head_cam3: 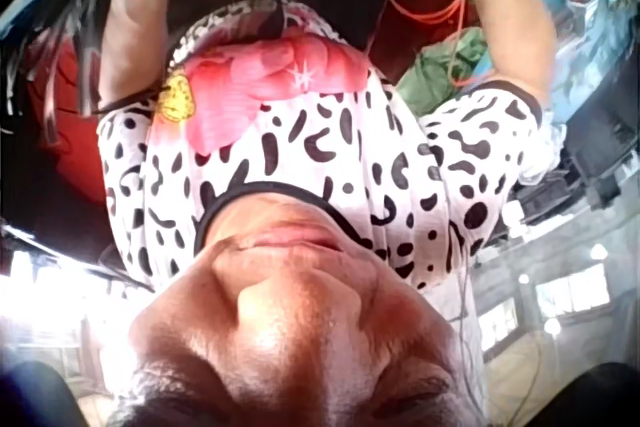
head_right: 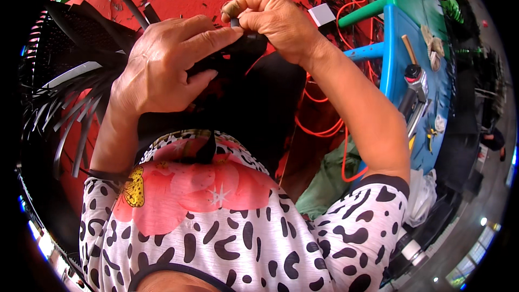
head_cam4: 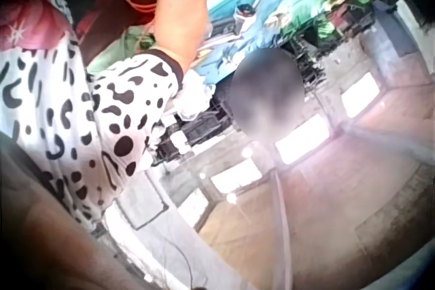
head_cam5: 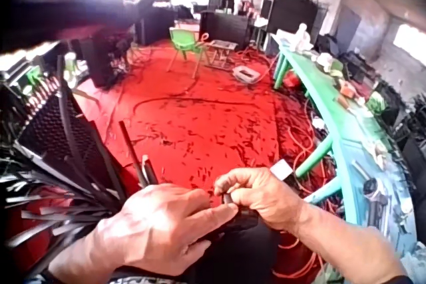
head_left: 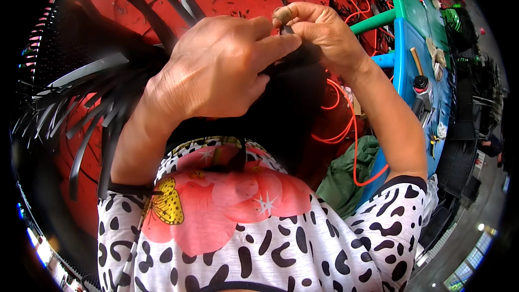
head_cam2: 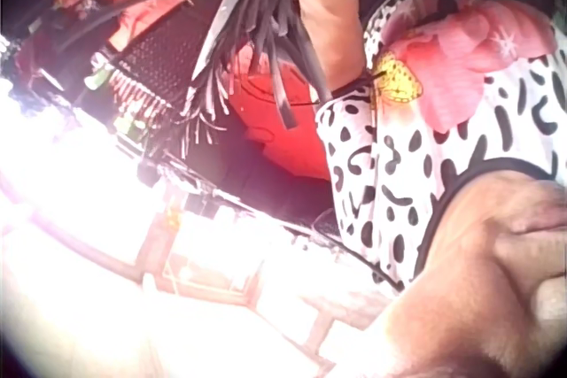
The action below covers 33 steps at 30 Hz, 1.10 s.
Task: The person assembles a black wicker chair by hand and with a pneumatic nail gun, a hammer, and pliers. They wrap black plastic strips around the frame, secure the wicker material with the nail gun, hammer down staples, and trim excess material with the pliers.
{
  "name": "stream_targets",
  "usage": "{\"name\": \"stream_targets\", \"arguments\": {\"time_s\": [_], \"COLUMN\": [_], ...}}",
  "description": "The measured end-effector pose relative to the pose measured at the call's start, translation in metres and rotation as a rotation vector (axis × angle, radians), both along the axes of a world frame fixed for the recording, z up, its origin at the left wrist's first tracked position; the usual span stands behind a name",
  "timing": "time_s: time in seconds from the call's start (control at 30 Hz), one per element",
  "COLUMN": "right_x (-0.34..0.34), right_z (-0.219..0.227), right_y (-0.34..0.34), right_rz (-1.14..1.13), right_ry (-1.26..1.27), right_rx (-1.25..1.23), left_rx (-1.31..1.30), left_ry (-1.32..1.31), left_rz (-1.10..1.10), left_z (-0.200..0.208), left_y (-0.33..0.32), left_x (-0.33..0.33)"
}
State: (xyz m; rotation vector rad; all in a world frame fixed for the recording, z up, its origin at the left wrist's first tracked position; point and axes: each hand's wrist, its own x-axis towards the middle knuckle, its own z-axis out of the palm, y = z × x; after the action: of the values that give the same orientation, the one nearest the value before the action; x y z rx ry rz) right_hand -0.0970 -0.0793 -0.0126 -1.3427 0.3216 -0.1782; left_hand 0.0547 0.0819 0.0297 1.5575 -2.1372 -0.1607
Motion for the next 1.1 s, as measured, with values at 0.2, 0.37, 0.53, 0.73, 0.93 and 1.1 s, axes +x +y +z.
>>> {"name": "stream_targets", "arguments": {"time_s": [0.2,0.37,0.53,0.73,0.93,1.1], "right_x": [0.006,0.004,0.005,0.004,0.002,0.007], "right_z": [0.001,0.000,0.002,0.015,0.001,-0.022], "right_y": [0.012,0.007,0.006,0.021,0.009,-0.013], "right_rz": [-0.074,-0.043,0.000,-0.032,0.097,0.344], "right_ry": [0.074,0.124,0.180,0.098,0.133,-0.120], "right_rx": [0.191,0.202,0.122,0.154,0.173,0.250], "left_rx": [-0.016,-0.091,-0.159,-0.277,-0.271,-0.277], "left_ry": [0.007,-0.062,-0.114,-0.075,-0.101,-0.116], "left_rz": [-0.006,0.013,0.031,0.015,0.016,0.012], "left_z": [0.000,-0.005,-0.010,-0.014,-0.011,-0.009], "left_y": [0.001,-0.002,-0.002,0.002,0.005,0.002], "left_x": [0.001,0.001,-0.002,-0.004,-0.004,-0.005]}}
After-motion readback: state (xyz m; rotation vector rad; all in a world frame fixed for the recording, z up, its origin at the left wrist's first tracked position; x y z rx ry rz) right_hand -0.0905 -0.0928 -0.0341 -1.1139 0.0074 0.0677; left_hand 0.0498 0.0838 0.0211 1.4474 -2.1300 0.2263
